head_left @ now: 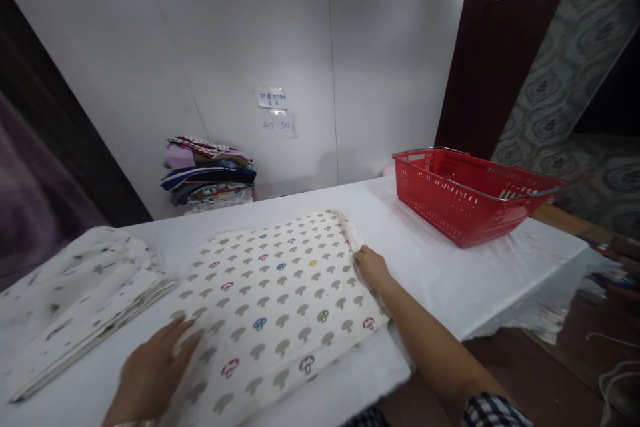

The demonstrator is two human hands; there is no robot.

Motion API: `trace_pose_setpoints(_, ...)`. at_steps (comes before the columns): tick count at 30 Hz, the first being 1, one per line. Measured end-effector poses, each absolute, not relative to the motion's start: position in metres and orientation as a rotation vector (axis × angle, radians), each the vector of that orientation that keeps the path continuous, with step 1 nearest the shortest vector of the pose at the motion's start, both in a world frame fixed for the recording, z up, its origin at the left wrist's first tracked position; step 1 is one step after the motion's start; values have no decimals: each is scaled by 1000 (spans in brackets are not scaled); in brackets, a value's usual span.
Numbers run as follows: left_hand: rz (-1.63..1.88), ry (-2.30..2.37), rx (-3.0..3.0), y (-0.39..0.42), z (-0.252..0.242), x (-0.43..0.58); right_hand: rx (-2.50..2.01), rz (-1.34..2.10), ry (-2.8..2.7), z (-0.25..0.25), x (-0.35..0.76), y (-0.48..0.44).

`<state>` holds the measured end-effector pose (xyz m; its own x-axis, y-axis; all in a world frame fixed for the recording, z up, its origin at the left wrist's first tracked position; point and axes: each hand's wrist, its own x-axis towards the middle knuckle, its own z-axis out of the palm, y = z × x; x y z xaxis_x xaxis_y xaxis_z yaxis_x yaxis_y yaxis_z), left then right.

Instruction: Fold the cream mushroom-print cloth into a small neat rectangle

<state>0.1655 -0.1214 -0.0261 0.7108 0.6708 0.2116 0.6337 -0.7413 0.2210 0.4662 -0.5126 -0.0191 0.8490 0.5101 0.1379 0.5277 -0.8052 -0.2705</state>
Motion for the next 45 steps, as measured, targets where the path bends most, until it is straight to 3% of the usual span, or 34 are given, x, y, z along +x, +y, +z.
trace_pose_setpoints(5, 249, 714, 2924, -190, 1, 229, -2688, -59, -750, -19, 466, -513)
trace_pose_setpoints(10, 100, 661, 2911, -219, -9, 268, -2537, -115, -588, -22, 470, -519)
trace_pose_setpoints(22, 224, 683, 2855, -223, -24, 270, -2498, 32, -243, -25, 506, -532)
trace_pose_setpoints(45, 235, 678, 2827, -216, -28, 272, -2692, -65, -323, -22, 490, -523)
